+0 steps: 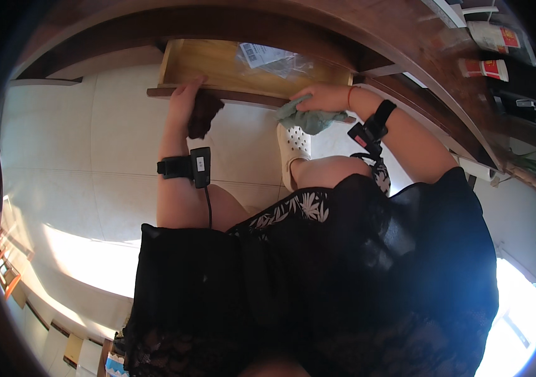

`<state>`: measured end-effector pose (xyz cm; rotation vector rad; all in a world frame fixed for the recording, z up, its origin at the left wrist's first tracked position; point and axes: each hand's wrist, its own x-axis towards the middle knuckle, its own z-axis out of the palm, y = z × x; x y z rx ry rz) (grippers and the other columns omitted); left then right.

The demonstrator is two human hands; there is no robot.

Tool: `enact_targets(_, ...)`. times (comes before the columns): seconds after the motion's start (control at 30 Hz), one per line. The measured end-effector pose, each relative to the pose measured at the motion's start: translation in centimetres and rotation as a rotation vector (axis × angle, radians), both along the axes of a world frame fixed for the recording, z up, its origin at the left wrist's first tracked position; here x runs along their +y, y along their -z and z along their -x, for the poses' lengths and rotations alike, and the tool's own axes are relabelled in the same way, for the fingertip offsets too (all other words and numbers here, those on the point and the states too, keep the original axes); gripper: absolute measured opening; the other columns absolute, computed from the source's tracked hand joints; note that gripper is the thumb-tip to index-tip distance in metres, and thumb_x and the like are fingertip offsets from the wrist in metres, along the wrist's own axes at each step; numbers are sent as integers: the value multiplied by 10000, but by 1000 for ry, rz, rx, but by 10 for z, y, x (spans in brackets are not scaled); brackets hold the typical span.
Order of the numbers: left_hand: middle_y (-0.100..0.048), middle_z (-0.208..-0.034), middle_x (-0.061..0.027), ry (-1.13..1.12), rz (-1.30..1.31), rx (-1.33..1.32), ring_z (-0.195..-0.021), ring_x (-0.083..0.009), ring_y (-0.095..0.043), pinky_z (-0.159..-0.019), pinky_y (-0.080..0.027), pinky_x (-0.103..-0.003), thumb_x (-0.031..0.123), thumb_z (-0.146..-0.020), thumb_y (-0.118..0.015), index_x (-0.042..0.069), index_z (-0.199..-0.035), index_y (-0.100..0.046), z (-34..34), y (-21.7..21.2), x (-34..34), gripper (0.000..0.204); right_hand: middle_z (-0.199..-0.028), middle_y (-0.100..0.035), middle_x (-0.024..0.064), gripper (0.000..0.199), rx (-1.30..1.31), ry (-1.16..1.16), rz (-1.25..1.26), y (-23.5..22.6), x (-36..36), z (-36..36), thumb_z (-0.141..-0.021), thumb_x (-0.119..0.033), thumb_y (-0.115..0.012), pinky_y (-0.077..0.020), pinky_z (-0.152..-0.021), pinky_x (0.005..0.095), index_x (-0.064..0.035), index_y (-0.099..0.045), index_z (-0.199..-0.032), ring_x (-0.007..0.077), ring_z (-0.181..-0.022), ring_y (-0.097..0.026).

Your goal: The person wipes the inside of a drawer and the top of a wooden cabinet with cloths, then applies liquid from a spray bottle to a coffee table and wipes the surface with a cloth.

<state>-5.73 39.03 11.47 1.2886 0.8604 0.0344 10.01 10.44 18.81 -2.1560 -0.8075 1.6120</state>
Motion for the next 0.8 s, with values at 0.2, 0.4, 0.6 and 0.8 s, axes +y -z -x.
enact_targets(0.2,-672,-873,-88,197,-68,88,-772,-172,-637,-714,-497,-313,339,-882,-600,53,-1076,-642,37,-14,1,348,-1021,-672,100,407,-169,160,91,8,-6,-32,-870,-283,-598,-484,-839,301,-5,-606,-1167,185,-908,-631)
enact_targets(0.4,-657,-946,-73,261,-29,45,-858,-139,-606,-760,-480,-297,320,-905,-593,41,-1080,-632,36,-20,-2,332,-1007,-654,218,356,-732,-383,405,88,-64,-60,-830,-300,-589,-480,-856,402,-16,-666,-1031,370,-952,-619)
enact_targets(0.6,-617,-1072,-72,169,17,-171,-975,-129,-553,-855,-435,-266,298,-928,-566,70,-1185,-616,36,2,-6,348,-1097,-622,203,429,-271,-509,636,155,-51,-76,-776,-220,-645,-558,-647,388,-77,-598,-1178,318,-888,-664)
enact_targets(0.8,-654,-978,-105,-26,162,-139,-848,-144,-626,-728,-495,-255,248,-951,-519,96,-1298,-526,56,10,5,379,-877,-648,93,353,-66,-525,369,117,53,-75,-768,-167,-585,-511,-627,334,-68,-629,-1103,174,-794,-614)
